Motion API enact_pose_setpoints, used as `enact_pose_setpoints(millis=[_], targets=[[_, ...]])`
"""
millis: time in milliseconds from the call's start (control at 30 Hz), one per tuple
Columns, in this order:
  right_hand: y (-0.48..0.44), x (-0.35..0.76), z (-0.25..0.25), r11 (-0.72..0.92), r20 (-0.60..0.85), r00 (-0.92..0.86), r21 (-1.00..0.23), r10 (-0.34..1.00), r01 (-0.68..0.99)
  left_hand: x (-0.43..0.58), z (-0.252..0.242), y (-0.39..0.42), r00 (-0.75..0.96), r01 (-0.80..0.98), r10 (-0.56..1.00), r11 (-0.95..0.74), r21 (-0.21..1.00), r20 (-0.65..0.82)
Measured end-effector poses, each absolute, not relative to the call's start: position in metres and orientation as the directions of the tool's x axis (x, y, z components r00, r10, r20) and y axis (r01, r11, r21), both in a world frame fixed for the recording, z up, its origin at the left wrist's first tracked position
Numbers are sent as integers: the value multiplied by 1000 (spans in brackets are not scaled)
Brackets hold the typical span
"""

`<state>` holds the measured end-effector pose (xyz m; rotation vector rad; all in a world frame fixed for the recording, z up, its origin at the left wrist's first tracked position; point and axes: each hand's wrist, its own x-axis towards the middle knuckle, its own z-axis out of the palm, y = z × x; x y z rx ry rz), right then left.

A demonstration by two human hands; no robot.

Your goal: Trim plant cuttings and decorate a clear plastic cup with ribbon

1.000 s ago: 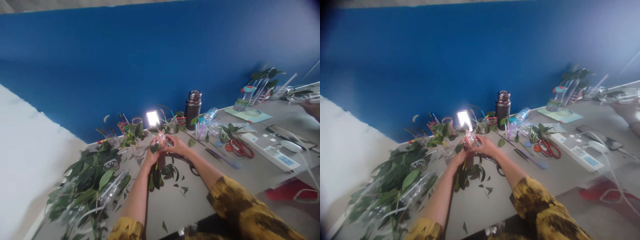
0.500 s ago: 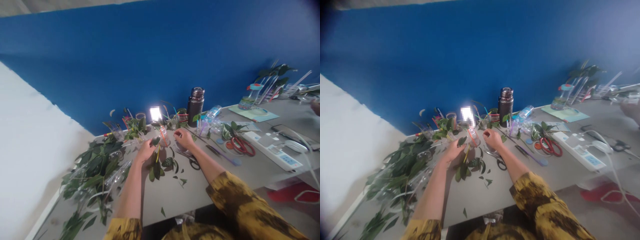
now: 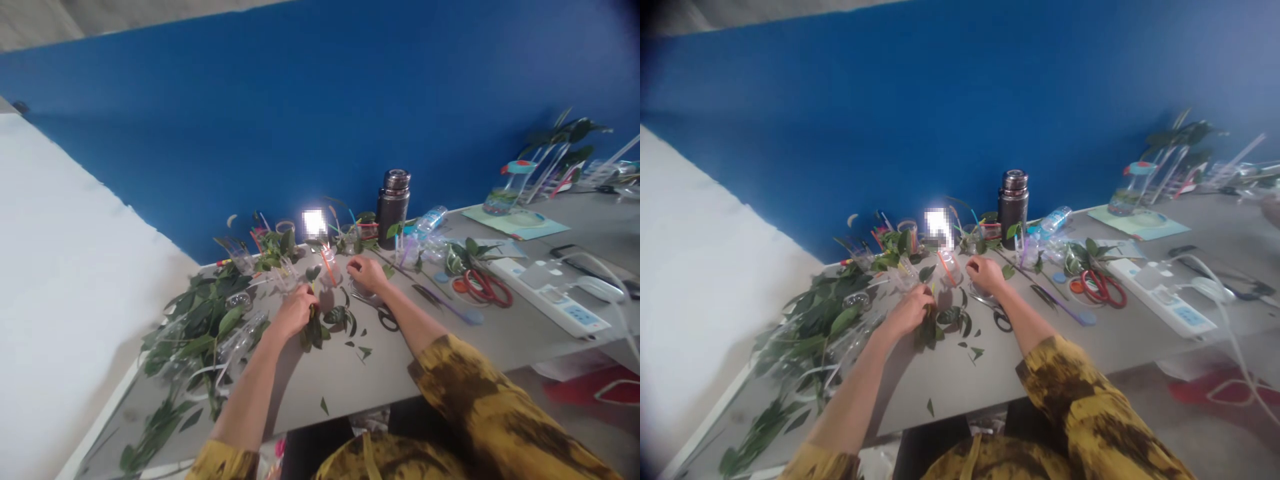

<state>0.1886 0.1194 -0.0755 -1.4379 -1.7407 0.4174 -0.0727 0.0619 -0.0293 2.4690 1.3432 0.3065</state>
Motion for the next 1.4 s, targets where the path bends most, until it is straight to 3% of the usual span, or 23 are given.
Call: enact_pose_setpoints(millis=[233, 467, 567, 667, 1033, 1233, 1400], targets=[[121, 188, -77, 293, 367, -13, -719, 930, 631, -96, -9, 43, 416, 612, 892, -419, 671, 178], [121, 186, -78, 287, 349, 15, -794, 937, 536, -85, 7, 9, 381, 212, 907, -277, 937, 182], [120, 187, -73, 298, 333, 3, -846, 943, 442, -54, 11, 6, 433, 166, 891, -225, 960, 134], [119, 192, -67, 294, 290, -63, -900, 955, 321, -17, 9, 16, 380, 192, 916, -213, 958, 127], [115, 210, -49, 58, 43, -535, -998, 843, 11, 40, -18, 61, -84, 254, 965, -222, 941, 250], [116, 208, -51, 47, 34, -467, -999, 884, 16, 45, -25, 54, -77, 237, 972, -200, 951, 223], [124, 206, -59, 145, 133, -227, -989, 965, 35, 4, -34, 37, -3, 418, 966, -234, 878, 259]])
